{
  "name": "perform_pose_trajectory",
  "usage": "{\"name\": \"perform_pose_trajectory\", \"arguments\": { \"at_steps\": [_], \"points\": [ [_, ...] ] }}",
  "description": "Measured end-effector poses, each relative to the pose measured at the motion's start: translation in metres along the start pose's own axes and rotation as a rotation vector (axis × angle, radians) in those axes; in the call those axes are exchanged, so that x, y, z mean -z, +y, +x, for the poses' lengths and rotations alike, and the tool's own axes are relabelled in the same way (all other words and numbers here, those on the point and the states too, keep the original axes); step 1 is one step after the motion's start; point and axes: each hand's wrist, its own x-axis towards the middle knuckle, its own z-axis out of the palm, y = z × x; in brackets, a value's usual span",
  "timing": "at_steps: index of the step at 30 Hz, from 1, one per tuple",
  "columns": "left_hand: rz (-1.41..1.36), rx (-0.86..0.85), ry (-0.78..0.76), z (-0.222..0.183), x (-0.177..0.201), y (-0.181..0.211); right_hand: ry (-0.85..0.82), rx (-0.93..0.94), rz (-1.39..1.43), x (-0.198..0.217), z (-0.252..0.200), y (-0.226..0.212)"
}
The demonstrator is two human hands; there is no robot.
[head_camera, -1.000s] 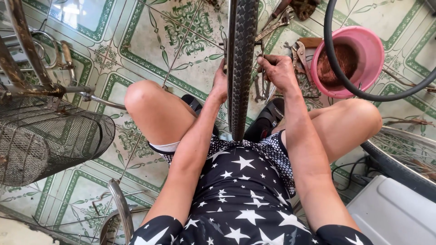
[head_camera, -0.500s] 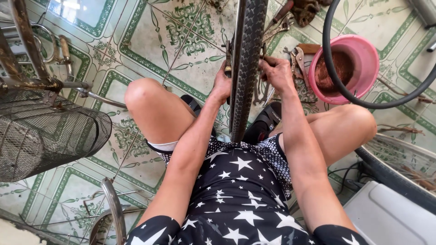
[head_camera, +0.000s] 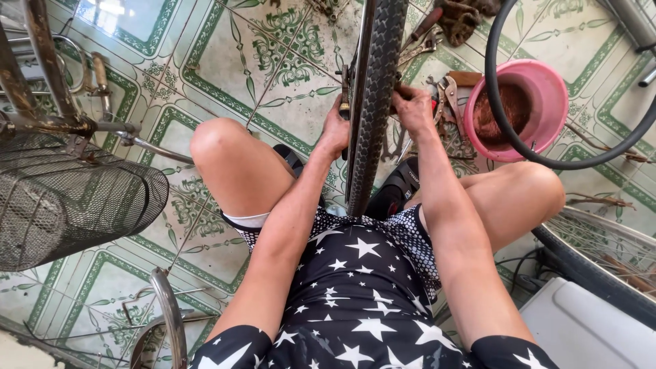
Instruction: The person works on a bicycle wheel by hand and with a wrench, turning the axle and adjusting the spokes. They continue to manipulate components around the hub area and use the wrench to tighten parts on the wheel.
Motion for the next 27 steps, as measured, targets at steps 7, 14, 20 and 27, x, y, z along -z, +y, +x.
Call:
{"name": "perform_pose_trajectory", "arguments": {
  "at_steps": [7, 14, 20, 27],
  "points": [
    [-0.033, 0.025, -0.011, 0.012, 0.001, -0.013, -0.107, -0.074, -0.096, 0.015, -0.048, -0.031],
    [-0.042, -0.002, -0.019, 0.013, -0.003, -0.019, -0.096, -0.104, -0.105, 0.021, -0.065, -0.071],
    [-0.180, 0.024, -0.004, 0.008, 0.001, -0.015, -0.096, -0.191, -0.353, 0.037, -0.071, -0.092],
    [-0.379, 0.027, -0.132, 0.023, 0.009, -0.039, -0.166, -0.145, -0.532, 0.052, -0.090, -0.077]
  ]
}}
